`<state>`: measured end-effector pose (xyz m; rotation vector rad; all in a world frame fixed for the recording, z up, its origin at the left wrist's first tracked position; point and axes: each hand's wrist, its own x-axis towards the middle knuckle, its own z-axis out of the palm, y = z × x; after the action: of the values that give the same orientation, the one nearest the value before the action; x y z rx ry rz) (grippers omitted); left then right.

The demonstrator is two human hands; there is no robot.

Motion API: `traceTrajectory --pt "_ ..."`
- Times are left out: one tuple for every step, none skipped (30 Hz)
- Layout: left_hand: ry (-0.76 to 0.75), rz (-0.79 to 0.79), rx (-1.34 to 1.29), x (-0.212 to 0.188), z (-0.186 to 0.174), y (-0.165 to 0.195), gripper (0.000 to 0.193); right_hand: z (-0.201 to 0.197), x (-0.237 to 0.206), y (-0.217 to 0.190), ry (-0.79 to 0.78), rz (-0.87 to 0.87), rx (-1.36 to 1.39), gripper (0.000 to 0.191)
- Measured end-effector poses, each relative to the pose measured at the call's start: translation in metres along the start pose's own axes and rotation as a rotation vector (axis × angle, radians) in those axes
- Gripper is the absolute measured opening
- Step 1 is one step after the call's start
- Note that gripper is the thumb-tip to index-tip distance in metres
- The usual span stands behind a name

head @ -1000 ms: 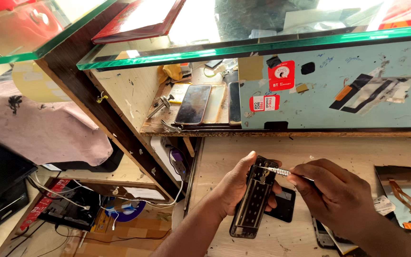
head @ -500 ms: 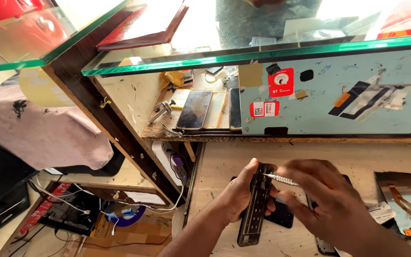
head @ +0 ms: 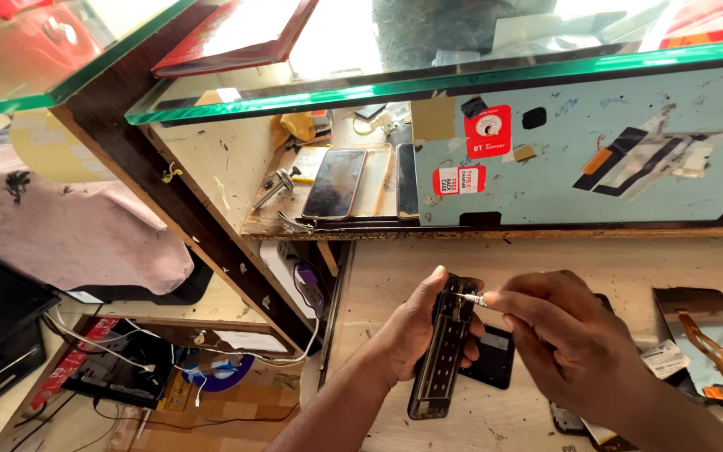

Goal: The person uses a screwdriver to unscrew and open the back of a smartphone at a repair counter, removes the back cover and works on the internal components, then reassembles the phone and presses the screen into place while customers stand at the counter.

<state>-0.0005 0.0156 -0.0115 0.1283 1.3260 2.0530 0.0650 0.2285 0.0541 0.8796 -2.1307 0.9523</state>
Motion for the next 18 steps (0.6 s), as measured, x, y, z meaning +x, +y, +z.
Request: traceTrajectory --pt "0.005 -0.001 0.004 0.0 0.0 0.0 0.077 0.0 0.001 -0.001 -0.003 0.024 -0.041 0.034" --pt "0.012 0.0 0.009 0.0 -0.001 0.001 0.077 0.0 0.001 -0.002 -0.005 0.046 -0.08 0.041" --pt "0.009 0.0 0.001 0.0 -0.001 0.001 0.077 0.001 0.002 -0.002 -0.007 0.069 -0.119 0.049" --pt "0.007 0.0 -0.005 0.0 -0.002 0.002 0.077 0.001 0.003 -0.003 -0.02 0.101 -0.115 0.04" --pt "0.002 0.002 -0.009 0.001 -0.002 0.003 0.076 0.001 0.004 -0.003 -0.031 0.132 -0.112 0.032" --pt "0.007 0.003 -0.007 0.001 -0.003 0.003 0.076 0.0 0.005 -0.003 -0.04 0.163 -0.11 0.025" --pt "0.012 0.002 -0.007 0.001 -0.003 0.003 0.076 0.0 0.005 -0.003 -0.024 0.073 -0.089 0.025" --pt "0.016 0.001 -0.009 0.002 -0.003 0.002 0.076 0.0 0.005 -0.003 -0.009 -0.018 -0.068 0.026" --pt "0.022 -0.002 -0.022 0.002 -0.003 0.002 0.076 0.0 0.005 -0.004 0.005 -0.11 -0.045 0.027" --pt "0.028 -0.007 -0.036 0.003 -0.003 0.001 0.077 0.0 0.004 -0.004 -0.023 -0.021 -0.065 0.029" --pt "0.035 -0.013 -0.051 0.003 -0.004 0.0 0.077 0.0 0.003 -0.004 -0.052 0.067 -0.085 0.032" --pt "0.025 -0.012 -0.048 0.004 -0.004 0.0 0.075 0.0 0.002 -0.004 -0.078 0.153 -0.106 0.037" --pt "0.015 -0.011 -0.042 0.004 -0.005 0.0 0.074 -0.001 0.002 -0.003 -0.062 0.109 -0.09 0.03" --pt "0.004 -0.015 -0.04 0.004 -0.006 0.0 0.072 -0.002 0.003 -0.001 -0.049 0.071 -0.073 0.025" --pt "-0.01 -0.026 -0.057 0.005 -0.007 0.0 0.073 -0.003 0.003 0.0 -0.036 0.032 -0.057 0.02" --pt "-0.024 -0.033 -0.072 0.005 -0.008 0.001 0.074 -0.005 0.004 0.002 -0.01 0.005 -0.08 0.018" --pt "-0.037 -0.04 -0.09 0.006 -0.009 0.003 0.075 -0.007 0.004 0.003 0.015 -0.022 -0.102 0.016" --pt "-0.049 -0.037 -0.109 0.006 -0.01 0.004 0.075 -0.01 0.004 0.004 0.038 -0.05 -0.123 0.015"
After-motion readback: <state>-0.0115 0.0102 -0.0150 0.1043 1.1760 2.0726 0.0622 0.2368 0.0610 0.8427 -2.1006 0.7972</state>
